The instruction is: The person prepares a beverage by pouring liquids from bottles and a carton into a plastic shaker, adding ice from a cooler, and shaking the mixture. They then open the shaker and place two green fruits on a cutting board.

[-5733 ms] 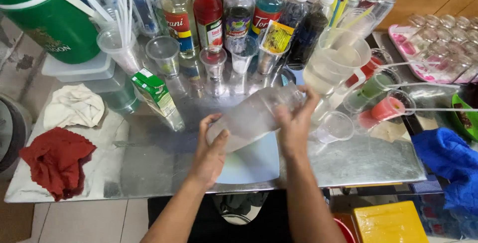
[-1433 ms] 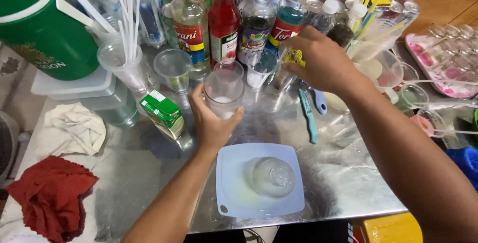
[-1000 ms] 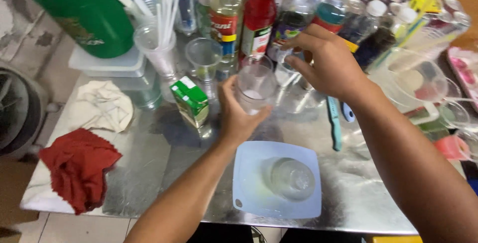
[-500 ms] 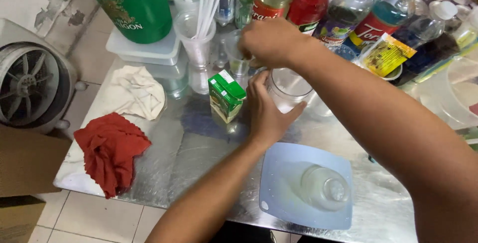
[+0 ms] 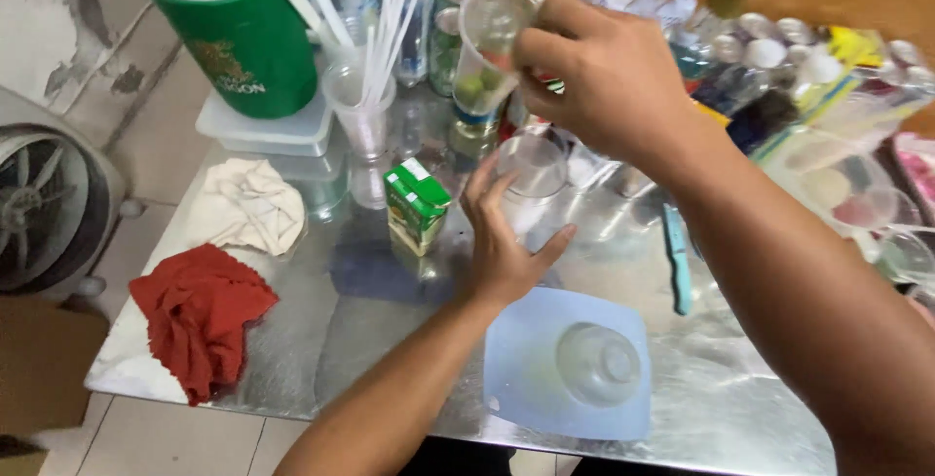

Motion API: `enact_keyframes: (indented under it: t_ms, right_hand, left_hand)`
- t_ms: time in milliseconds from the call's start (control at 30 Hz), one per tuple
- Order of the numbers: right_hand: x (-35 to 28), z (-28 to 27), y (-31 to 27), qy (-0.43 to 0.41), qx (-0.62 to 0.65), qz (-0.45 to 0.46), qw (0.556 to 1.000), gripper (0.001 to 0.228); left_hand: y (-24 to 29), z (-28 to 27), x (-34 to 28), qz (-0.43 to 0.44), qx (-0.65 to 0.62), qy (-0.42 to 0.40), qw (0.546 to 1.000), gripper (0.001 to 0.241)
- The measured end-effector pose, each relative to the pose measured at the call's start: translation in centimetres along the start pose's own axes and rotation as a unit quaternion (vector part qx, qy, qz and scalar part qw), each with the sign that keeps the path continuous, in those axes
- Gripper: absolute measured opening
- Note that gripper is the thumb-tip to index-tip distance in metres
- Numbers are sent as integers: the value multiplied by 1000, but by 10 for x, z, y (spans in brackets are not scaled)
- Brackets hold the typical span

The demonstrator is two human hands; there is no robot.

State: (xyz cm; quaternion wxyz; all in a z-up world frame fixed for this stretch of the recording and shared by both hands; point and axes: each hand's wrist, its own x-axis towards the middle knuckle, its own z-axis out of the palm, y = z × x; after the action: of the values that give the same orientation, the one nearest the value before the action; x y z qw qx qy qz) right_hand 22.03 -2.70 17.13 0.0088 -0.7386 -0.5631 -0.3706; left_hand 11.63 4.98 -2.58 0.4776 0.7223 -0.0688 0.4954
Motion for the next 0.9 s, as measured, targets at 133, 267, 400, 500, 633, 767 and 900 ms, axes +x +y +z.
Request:
enact_keyframes:
  t_ms: [133, 267, 400, 500, 633, 767, 900]
  right_hand:
    - [-36, -49, -6, 36, -16, -37, 999, 18]
    - [-74, -92, -31, 79, 8, -54, 995, 22]
    - [-139, -83, -48, 131, 1, -16, 991, 15]
    - [-165, -84, -69, 177, 95, 11, 979, 17]
    - [-196, -80, -92, 165, 193, 110, 961, 15]
    - [-214, -99, -100, 109, 450, 246, 852, 49]
    - [-215, -105, -106, 67, 466, 294, 832, 32]
  left_hand:
    - [3, -3, -3, 36, -14, 7, 999, 73]
    - [-6, 3, -10, 114, -11, 51, 992, 85]
    - [14, 5, 10, 158, -98, 56, 981, 86]
    - [41, -4, 18, 142, -225, -47, 963, 81]
    - [57, -22, 9, 64, -251, -158, 953, 58]
    - [65, -32, -3, -9, -266, -204, 942, 51]
    - [77, -40, -3, -11, -253, -236, 938, 49]
